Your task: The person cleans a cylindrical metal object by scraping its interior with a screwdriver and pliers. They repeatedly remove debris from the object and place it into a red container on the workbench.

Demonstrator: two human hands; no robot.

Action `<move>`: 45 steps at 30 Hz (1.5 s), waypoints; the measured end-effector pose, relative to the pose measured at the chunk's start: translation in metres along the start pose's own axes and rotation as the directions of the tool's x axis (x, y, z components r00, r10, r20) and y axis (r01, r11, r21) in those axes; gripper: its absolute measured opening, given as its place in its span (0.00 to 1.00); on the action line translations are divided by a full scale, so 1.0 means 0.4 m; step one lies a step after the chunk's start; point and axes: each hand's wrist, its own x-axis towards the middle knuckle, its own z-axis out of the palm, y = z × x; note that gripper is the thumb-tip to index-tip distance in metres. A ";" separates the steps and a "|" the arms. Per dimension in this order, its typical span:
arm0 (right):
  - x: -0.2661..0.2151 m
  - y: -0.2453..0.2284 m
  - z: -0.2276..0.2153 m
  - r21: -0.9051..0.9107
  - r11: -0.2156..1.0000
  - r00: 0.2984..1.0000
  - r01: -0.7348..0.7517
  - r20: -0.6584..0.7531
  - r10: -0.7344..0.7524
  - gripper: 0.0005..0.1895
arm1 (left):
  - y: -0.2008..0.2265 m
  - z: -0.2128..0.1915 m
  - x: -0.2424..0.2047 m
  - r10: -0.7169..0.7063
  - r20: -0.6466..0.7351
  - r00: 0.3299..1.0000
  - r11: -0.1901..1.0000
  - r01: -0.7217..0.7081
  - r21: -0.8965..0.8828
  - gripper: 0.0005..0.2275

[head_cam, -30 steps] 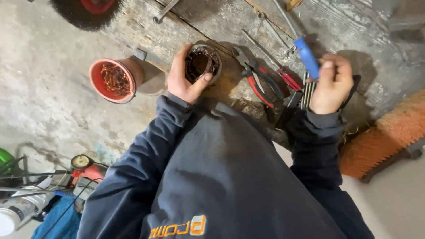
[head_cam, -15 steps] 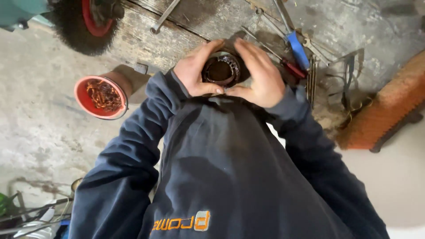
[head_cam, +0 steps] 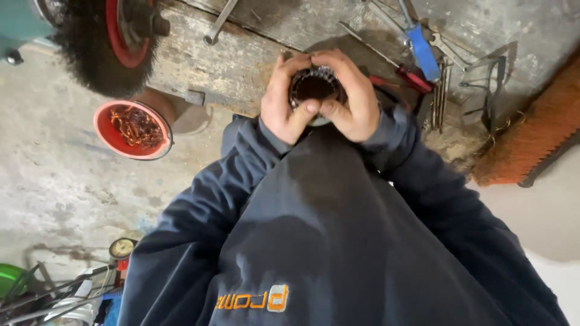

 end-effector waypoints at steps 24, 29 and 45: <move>-0.008 -0.219 0.072 0.577 0.810 0.925 0.106 -0.357 0.133 0.41 | 0.262 -0.078 -0.007 -0.096 -0.216 0.972 0.780 -0.061 -0.623 0.20; -0.082 -0.225 0.065 0.484 0.874 0.989 0.029 -0.139 0.044 0.44 | 0.281 -0.139 -0.124 -0.139 -0.120 0.983 0.850 0.056 -0.524 0.29; -0.166 -0.176 0.050 -0.059 0.946 0.943 0.319 0.122 -0.310 0.51 | 0.295 -0.194 -0.160 0.221 0.417 0.882 0.975 -0.195 -0.104 0.45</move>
